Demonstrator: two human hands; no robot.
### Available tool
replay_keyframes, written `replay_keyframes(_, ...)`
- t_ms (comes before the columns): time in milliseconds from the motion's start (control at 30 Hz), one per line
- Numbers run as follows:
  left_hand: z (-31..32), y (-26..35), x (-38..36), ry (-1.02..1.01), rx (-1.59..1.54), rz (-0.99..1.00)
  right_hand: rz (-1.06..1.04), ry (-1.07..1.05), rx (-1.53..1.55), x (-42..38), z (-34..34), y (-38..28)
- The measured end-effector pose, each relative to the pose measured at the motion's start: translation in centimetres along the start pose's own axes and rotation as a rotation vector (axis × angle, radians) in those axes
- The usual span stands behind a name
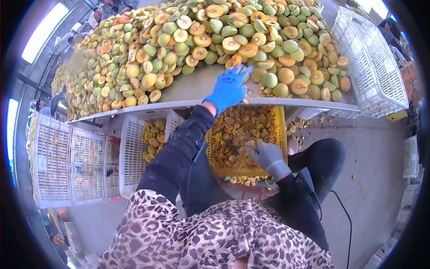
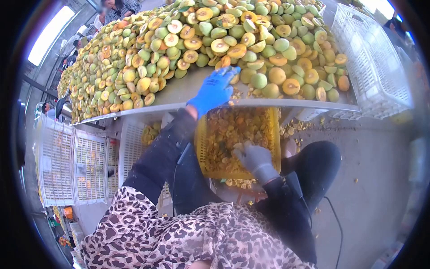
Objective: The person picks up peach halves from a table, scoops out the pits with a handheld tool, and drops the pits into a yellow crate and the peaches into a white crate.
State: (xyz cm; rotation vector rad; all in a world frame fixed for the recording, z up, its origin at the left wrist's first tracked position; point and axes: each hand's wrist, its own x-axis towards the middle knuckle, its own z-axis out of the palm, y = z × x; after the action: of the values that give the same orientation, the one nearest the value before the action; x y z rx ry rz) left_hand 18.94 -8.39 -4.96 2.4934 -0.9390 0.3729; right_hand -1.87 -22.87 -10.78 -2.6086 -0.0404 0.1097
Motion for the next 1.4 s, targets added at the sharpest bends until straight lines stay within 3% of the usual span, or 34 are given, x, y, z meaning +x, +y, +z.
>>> replay_keyframes(33,1.5,-0.5,0.9,-0.143,0.080,0.019,-0.022,-0.030,-0.011,0.2,0.0,0.0)
replay_keyframes(133,3.2,-0.2,2.4,-0.141,0.261,-0.088,-0.005,-0.128,-0.029,1.0,-0.6,0.0)
replay_keyframes(300,2.3,-0.9,1.0,-0.182,0.164,-0.261,-0.033,-0.172,0.020,1.4,-1.8,-1.0)
replay_keyframes(367,-0.3,-0.7,-0.2,-0.193,-0.674,-0.616,0.011,-0.115,0.093,1.3,-2.3,-1.4)
replay_keyframes(400,-2.3,-0.5,-0.3,-0.236,-0.927,-0.694,-0.027,-0.039,0.163,0.8,-3.3,-1.7)
replay_keyframes(433,-3.7,0.3,-1.1,-0.238,-0.923,-0.699,-0.028,-0.043,0.169,0.4,-4.0,-2.2)
replay_keyframes(500,-6.5,2.7,-4.2,-0.005,-2.012,-0.572,0.033,-0.008,0.795,0.1,-5.6,-3.2)
replay_keyframes(533,-7.5,3.9,-5.1,0.006,-2.007,-0.574,0.002,0.005,0.888,-0.1,-6.9,-4.2)
replay_keyframes(600,-8.0,6.9,-6.4,-0.035,-2.363,-0.685,-0.053,0.073,1.044,-0.4,-8.4,-6.2)
replay_keyframes(633,-7.7,8.1,-7.0,-0.037,-2.370,-0.692,-0.043,0.071,1.041,-0.6,-9.0,-7.2)
replay_keyframes(733,-7.6,11.4,-8.1,0.267,-1.972,-0.591,0.016,0.023,1.104,-1.3,-10.1,-9.0)
replay_keyframes(867,-8.9,13.4,-8.5,0.358,-1.757,-0.470,-0.003,0.004,1.038,-2.6,-10.3,-10.1)
replay_keyframes(967,-9.0,13.6,-8.6,0.389,-1.780,-0.535,-0.175,0.180,0.809,-3.1,-10.3,-10.0)
replay_keyframes(1033,-9.5,13.4,-8.7,0.282,-1.609,-0.513,-0.190,0.182,0.279,-3.5,-11.3,-9.7)
replay_keyframes(1100,-9.7,14.3,-8.7,0.281,-1.580,-0.441,-0.188,0.178,0.307,-3.6,-11.2,-9.6)
replay_keyframes(1167,-9.8,15.7,-8.2,0.439,-1.889,-0.569,-0.255,0.307,0.625,-3.8,-10.7,-9.8)
replay_keyframes(1200,-9.7,16.0,-8.1,0.446,-1.892,-0.563,-0.255,0.324,0.670,-3.9,-11.0,-10.2)
replay_keyframes(1300,-9.5,15.7,-8.4,0.534,-1.862,-0.597,-0.229,0.294,0.658,-3.8,-10.8,-10.2)
replay_keyframes(1400,-8.6,14.4,-9.0,0.364,-1.680,-0.516,-0.252,0.170,0.439,-3.7,-11.5,-9.1)
